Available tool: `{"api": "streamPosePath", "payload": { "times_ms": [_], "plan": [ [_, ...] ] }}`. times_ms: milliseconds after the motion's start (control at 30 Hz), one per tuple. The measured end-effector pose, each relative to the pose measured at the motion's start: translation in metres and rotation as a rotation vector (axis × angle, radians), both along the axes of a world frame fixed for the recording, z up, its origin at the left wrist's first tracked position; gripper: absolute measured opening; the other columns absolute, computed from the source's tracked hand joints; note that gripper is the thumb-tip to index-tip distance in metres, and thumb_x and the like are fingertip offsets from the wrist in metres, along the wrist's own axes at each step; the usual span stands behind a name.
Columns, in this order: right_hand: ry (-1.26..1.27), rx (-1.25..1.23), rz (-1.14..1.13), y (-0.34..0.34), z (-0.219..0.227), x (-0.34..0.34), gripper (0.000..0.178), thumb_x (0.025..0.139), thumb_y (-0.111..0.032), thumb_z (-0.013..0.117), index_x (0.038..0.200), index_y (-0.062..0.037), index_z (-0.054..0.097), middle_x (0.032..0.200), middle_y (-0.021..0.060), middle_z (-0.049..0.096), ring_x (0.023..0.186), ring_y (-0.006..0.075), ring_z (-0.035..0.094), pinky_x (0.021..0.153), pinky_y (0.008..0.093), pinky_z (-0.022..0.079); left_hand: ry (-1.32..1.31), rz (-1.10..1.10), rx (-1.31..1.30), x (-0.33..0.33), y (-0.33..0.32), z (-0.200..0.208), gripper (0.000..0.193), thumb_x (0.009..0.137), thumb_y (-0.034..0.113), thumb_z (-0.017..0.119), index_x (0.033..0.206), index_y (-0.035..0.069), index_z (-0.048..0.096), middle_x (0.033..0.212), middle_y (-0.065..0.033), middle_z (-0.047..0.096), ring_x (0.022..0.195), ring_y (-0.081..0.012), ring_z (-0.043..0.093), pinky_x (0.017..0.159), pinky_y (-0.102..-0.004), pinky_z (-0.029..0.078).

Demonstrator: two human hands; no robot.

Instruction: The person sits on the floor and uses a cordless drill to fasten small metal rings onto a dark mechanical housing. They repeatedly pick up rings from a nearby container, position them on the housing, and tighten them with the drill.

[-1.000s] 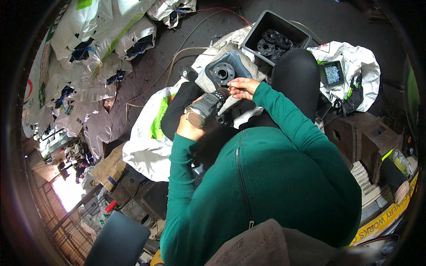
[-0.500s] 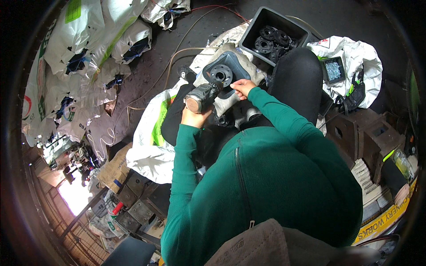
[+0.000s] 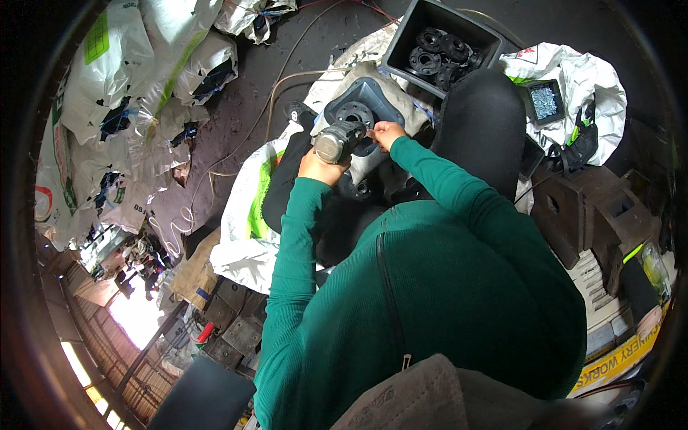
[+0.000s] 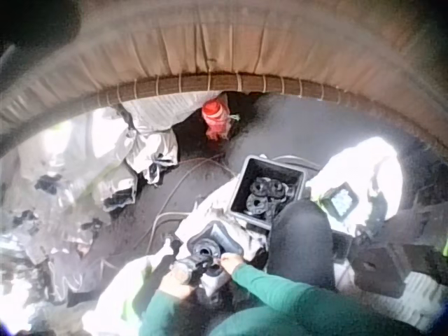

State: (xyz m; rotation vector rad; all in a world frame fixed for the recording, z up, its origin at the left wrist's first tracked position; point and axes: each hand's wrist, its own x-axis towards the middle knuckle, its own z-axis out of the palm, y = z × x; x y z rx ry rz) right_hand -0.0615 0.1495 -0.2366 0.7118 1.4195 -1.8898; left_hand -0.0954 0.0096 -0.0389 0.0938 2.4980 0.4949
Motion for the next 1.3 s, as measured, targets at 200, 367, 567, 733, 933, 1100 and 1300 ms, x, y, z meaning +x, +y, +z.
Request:
{"api": "streamPosePath", "payload": {
  "times_ms": [200, 367, 567, 733, 933, 1100, 1300],
  "plan": [
    [0.060, 0.095, 0.011, 0.000, 0.004, -0.003, 0.022, 0.081, -0.026, 0.064, 0.073, -0.0067, 0.059, 0.059, -0.0004, 0.051, 0.043, 0.0110, 0.043, 0.041, 0.0271, 0.036, -0.081, -0.071, -0.122, -0.008, 0.008, -0.003, 0.048, 0.067, 0.026, 0.073, 0.108, 0.006, 0.058, 0.102, -0.0147, 0.062, 0.097, -0.0287, 0.059, 0.082, -0.0344, 0.046],
    [0.064, 0.091, 0.017, 0.000, 0.008, -0.005, 0.017, 0.080, -0.023, 0.064, 0.079, -0.0064, 0.063, 0.061, -0.0007, 0.055, 0.046, 0.0109, 0.047, 0.044, 0.0276, 0.039, -0.078, -0.085, -0.091, -0.008, 0.005, -0.012, 0.047, 0.067, 0.026, 0.072, 0.107, 0.005, 0.058, 0.102, -0.0140, 0.062, 0.097, -0.0278, 0.059, 0.083, -0.0343, 0.046],
    [0.052, 0.142, 0.092, 0.001, 0.005, -0.006, 0.018, 0.079, -0.023, 0.066, 0.082, -0.0053, 0.065, 0.063, 0.0017, 0.060, 0.054, 0.0123, 0.054, 0.049, 0.0293, 0.043, -0.044, -0.102, -0.029, -0.009, 0.000, -0.024, 0.047, 0.065, 0.026, 0.073, 0.105, 0.005, 0.059, 0.100, -0.0134, 0.063, 0.096, -0.0274, 0.060, 0.082, -0.0340, 0.047],
    [0.113, 0.167, 0.078, -0.003, 0.001, -0.008, 0.016, 0.079, -0.021, 0.064, 0.075, -0.0058, 0.062, 0.060, 0.0015, 0.055, 0.050, 0.0126, 0.052, 0.045, 0.0282, 0.045, -0.025, 0.155, 0.062, 0.005, 0.003, -0.009, 0.050, 0.061, 0.017, 0.077, 0.104, 0.003, 0.058, 0.098, -0.0123, 0.063, 0.094, -0.0243, 0.061, 0.084, -0.0310, 0.045],
    [-0.120, 0.105, -0.088, 0.012, 0.023, 0.000, 0.028, 0.081, -0.019, 0.062, 0.106, -0.0075, 0.058, 0.087, 0.0049, 0.063, 0.067, 0.0146, 0.060, 0.057, 0.0333, 0.050, 0.087, 0.176, 0.485, 0.026, -0.029, 0.054, 0.046, 0.066, 0.013, 0.075, 0.107, 0.002, 0.058, 0.099, -0.0107, 0.064, 0.091, -0.0209, 0.061, 0.081, -0.0319, 0.047],
    [-0.066, -0.871, -0.368, 0.046, 0.089, 0.013, 0.049, 0.083, 0.008, 0.038, 0.131, -0.0036, 0.036, 0.128, 0.0162, 0.044, 0.119, 0.0288, 0.045, 0.097, 0.0428, 0.039, 0.328, -0.079, 0.387, 0.077, -0.039, 0.084, 0.049, 0.067, 0.017, 0.075, 0.110, 0.003, 0.056, 0.106, -0.0119, 0.061, 0.098, -0.0235, 0.059, 0.084, -0.0338, 0.046],
    [0.131, -1.106, -0.457, 0.045, 0.151, 0.011, 0.053, 0.083, 0.010, 0.037, 0.134, -0.0028, 0.029, 0.133, 0.0244, 0.035, 0.125, 0.0354, 0.036, 0.103, 0.0472, 0.034, 0.317, 0.012, 0.569, 0.117, -0.034, 0.096, 0.042, 0.069, 0.013, 0.074, 0.106, 0.003, 0.058, 0.102, -0.0116, 0.061, 0.093, -0.0240, 0.060, 0.082, -0.0345, 0.047]
  ]
}}
